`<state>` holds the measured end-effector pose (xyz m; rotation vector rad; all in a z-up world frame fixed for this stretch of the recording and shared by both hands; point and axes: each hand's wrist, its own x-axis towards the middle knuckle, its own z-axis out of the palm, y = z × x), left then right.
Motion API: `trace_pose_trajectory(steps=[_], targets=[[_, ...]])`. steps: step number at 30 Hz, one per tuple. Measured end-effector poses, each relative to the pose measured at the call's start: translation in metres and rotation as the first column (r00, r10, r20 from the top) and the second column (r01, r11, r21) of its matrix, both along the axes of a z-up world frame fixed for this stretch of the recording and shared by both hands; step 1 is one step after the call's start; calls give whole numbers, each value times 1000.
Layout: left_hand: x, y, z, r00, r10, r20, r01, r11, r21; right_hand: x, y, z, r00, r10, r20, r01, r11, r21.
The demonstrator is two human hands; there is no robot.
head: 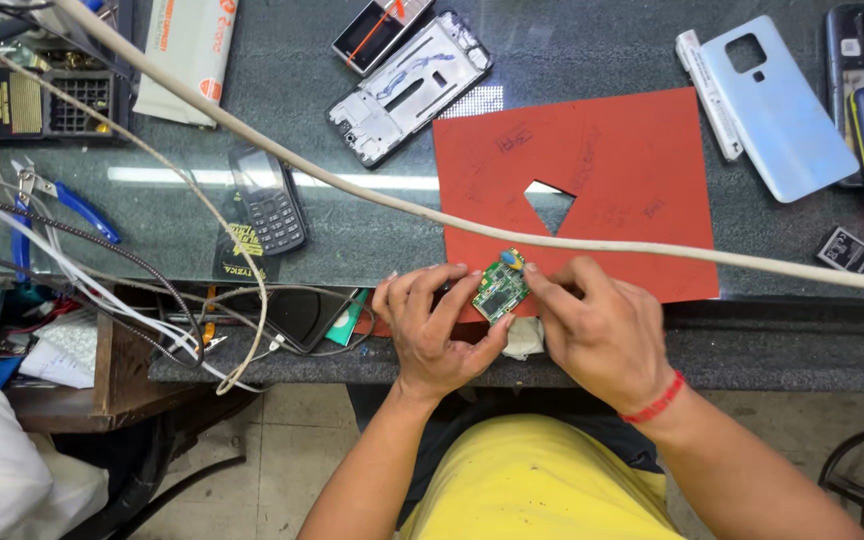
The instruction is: The person cleans and applies heat to a small mobile phone circuit board using a brush and a hot air rework tool on a red work mat.
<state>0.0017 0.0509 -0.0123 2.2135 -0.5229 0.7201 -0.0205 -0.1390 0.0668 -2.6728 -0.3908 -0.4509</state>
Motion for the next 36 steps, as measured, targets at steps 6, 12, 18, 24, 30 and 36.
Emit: trace_pose_trajectory(steps=[6,12,18,24,30,36], targets=[[1,2,-1,1000,1,-20,-1,1000,-4,-19,-4,8,999,-35,-41,34,999,-14],[-2,1,2,1000,-10,-12,10,1000,3,-8,-7,1,1000,17,0,-17,1000,-3],[-3,3,-2,1000,-4,-10,4,1000,-12,-2,-20,-4,988,34,149,-12,990,-144],[-3,3,0,1000,-16,-11,16,1000,-25,38,-43,-3,962,248,113,-233,964,-130],[-1,3,3,1000,-19,1,19,1000,-21,74,-51,5,921,381,-84,-389,912,-127],[-1,3,3,1000,-18,10,18,1000,-13,82,-56,11,857,515,-25,-509,837,-201]])
